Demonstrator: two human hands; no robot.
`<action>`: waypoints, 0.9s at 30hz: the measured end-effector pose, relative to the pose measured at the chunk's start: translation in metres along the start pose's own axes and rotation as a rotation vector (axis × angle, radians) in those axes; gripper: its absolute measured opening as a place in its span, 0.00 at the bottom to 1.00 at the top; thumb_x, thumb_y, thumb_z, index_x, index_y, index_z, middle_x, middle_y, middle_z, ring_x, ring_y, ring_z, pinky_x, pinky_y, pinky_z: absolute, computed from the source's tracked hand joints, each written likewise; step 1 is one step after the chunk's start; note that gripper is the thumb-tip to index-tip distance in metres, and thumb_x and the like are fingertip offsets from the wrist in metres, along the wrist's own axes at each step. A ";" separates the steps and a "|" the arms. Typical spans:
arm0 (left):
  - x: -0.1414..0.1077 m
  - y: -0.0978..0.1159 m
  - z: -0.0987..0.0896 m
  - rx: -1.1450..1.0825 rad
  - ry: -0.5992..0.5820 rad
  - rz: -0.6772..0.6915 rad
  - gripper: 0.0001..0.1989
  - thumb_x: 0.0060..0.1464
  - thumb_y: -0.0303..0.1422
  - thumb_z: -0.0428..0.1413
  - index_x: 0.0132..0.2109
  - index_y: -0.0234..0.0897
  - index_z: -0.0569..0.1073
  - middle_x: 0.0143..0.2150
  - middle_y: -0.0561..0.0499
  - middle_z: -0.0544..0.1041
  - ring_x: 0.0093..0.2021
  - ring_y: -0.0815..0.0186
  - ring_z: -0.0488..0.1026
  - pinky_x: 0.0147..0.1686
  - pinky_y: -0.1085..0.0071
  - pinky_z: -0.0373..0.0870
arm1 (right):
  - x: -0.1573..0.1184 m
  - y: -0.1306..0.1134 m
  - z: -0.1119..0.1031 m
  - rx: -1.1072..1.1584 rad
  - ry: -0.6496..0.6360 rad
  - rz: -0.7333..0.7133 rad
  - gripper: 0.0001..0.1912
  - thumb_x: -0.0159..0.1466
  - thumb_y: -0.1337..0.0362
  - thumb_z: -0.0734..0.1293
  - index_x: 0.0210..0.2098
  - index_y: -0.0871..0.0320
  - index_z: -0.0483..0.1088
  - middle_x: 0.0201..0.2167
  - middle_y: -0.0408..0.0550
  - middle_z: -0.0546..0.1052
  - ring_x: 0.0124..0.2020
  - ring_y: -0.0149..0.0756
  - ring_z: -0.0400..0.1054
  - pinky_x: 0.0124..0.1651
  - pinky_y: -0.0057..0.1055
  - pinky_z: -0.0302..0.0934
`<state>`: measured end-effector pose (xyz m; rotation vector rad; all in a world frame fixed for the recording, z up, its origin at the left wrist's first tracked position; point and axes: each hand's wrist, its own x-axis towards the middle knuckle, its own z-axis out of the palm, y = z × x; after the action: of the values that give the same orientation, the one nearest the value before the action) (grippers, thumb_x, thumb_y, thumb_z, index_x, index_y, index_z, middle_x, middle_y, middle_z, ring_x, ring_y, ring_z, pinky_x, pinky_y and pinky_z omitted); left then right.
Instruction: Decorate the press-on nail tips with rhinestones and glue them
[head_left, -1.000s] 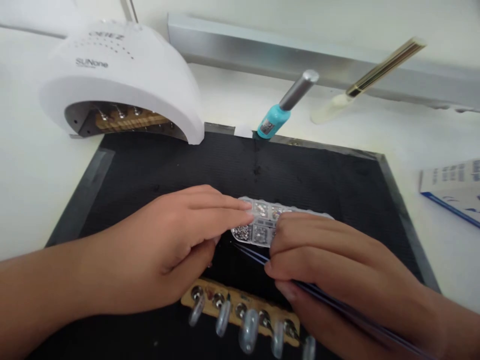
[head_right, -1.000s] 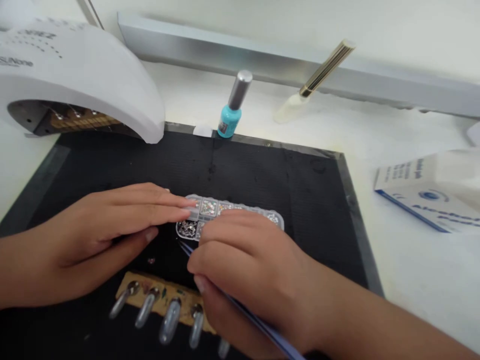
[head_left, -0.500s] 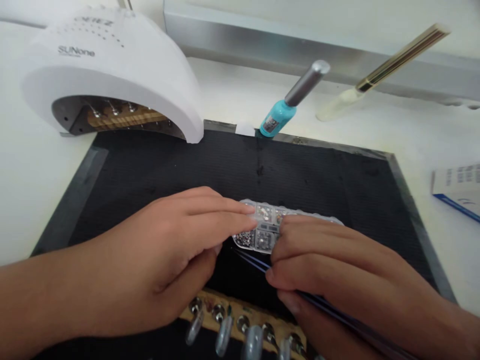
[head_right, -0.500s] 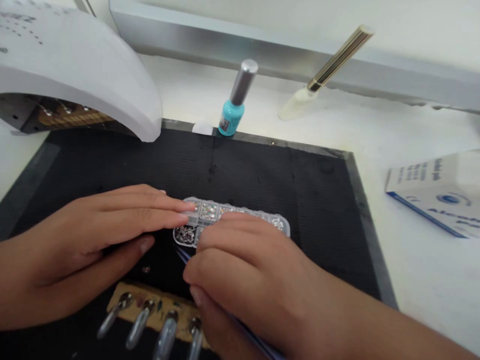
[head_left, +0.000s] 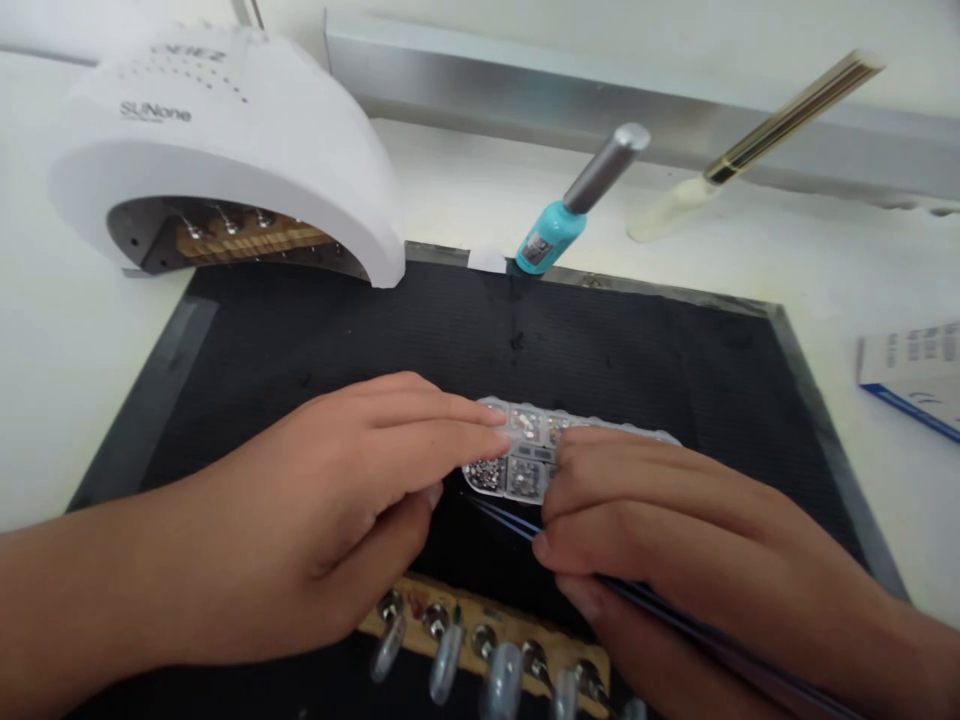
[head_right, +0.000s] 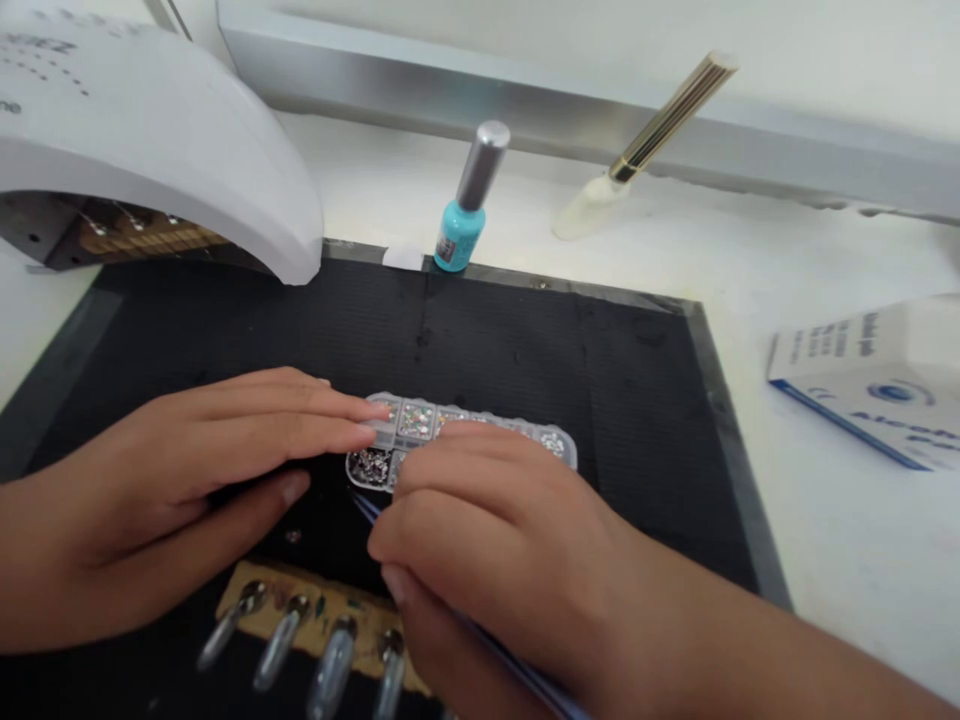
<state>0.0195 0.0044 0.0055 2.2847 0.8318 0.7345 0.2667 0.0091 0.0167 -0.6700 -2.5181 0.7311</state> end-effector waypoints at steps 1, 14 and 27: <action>0.000 0.000 0.000 0.006 0.000 0.001 0.20 0.60 0.19 0.47 0.57 0.31 0.72 0.58 0.46 0.78 0.59 0.69 0.73 0.60 0.76 0.72 | 0.001 0.003 0.001 0.027 0.009 -0.029 0.07 0.65 0.72 0.62 0.39 0.54 0.69 0.26 0.45 0.74 0.30 0.37 0.73 0.42 0.35 0.74; -0.001 0.000 0.001 0.003 -0.002 -0.007 0.21 0.61 0.20 0.48 0.59 0.32 0.71 0.57 0.47 0.78 0.59 0.70 0.73 0.61 0.75 0.70 | 0.006 0.002 0.000 -0.003 -0.032 0.000 0.08 0.65 0.73 0.62 0.38 0.56 0.70 0.28 0.45 0.75 0.32 0.36 0.74 0.43 0.34 0.74; -0.001 0.000 0.000 0.001 -0.011 -0.014 0.21 0.61 0.20 0.48 0.58 0.31 0.71 0.57 0.46 0.78 0.58 0.70 0.73 0.60 0.74 0.71 | 0.000 -0.005 -0.007 -0.008 -0.022 -0.006 0.07 0.66 0.73 0.63 0.39 0.56 0.69 0.29 0.45 0.74 0.32 0.34 0.72 0.42 0.34 0.73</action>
<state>0.0189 0.0031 0.0053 2.2801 0.8423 0.7151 0.2691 0.0085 0.0252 -0.6597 -2.5435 0.7305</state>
